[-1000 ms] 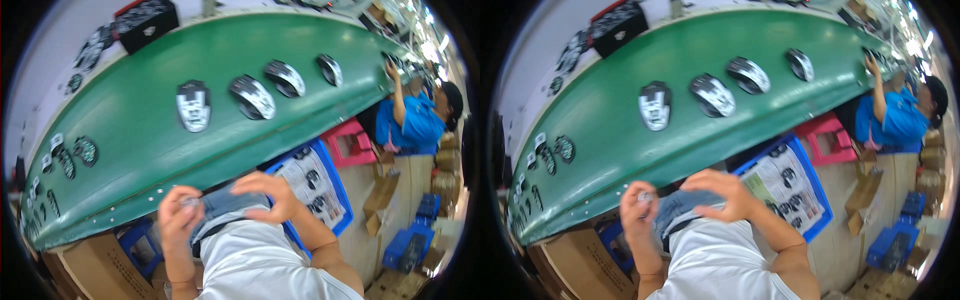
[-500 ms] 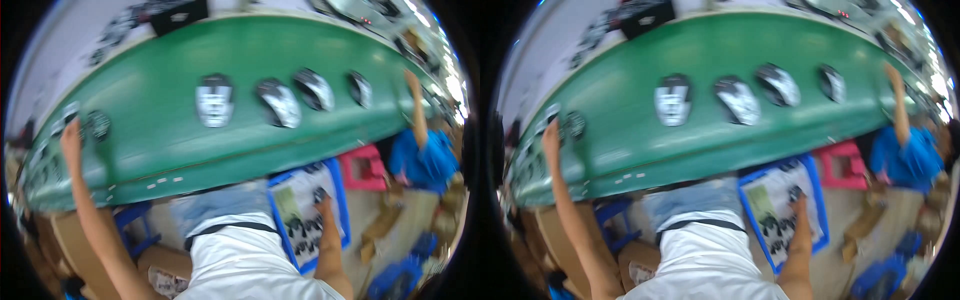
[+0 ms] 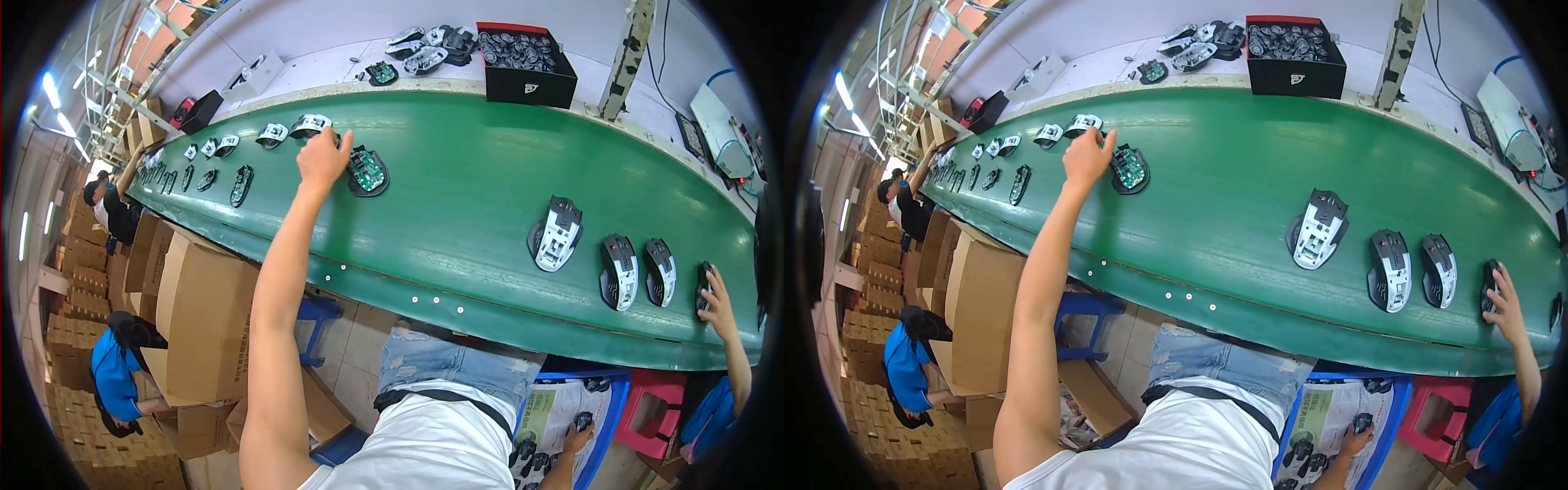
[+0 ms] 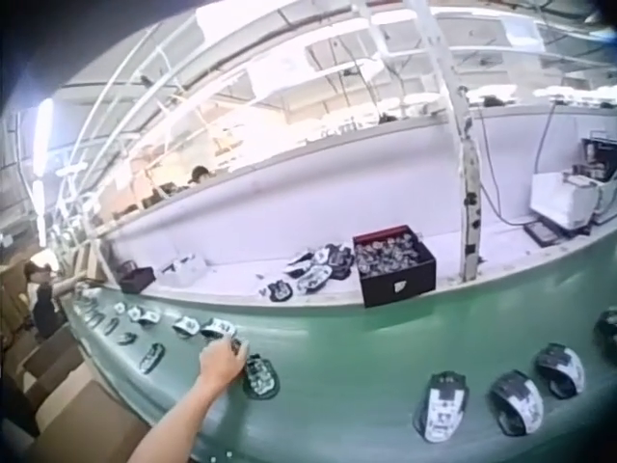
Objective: The person assembles computer mice on a conveyor belt by installing scroll wheels onto the circuit board bases and fitting the upper covers onto the mice by hand.
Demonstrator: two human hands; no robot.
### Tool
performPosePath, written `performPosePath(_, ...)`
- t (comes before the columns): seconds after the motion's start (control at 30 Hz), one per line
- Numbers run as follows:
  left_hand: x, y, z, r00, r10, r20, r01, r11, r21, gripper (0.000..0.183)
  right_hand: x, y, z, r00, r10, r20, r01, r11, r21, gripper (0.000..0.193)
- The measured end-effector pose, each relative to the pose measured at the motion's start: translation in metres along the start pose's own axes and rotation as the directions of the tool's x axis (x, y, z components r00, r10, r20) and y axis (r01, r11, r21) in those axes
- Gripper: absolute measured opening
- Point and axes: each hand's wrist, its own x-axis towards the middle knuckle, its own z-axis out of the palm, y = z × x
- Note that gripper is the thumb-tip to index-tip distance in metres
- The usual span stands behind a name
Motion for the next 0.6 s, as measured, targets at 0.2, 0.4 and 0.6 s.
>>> performPosePath(0.2,-0.037,0.018,0.015,0.986,0.164,-0.008,-0.163,0.971,-0.173,0.036,0.002,0.006,-0.02,0.881,0.424,0.212,-0.445,0.585,0.678,0.066)
performPosePath(0.4,-0.072,0.072,-0.006,0.927,0.369,0.069,-0.245,0.734,-0.634,0.019,-0.022,-0.029,-0.111,0.842,0.345,0.414,-0.477,0.119,0.871,0.067)
performPosePath(0.6,-0.096,0.116,-0.038,0.825,0.525,0.208,-0.102,0.501,-0.859,0.016,-0.049,-0.136,-0.213,0.895,-0.195,0.402,-0.409,0.002,0.913,0.081)
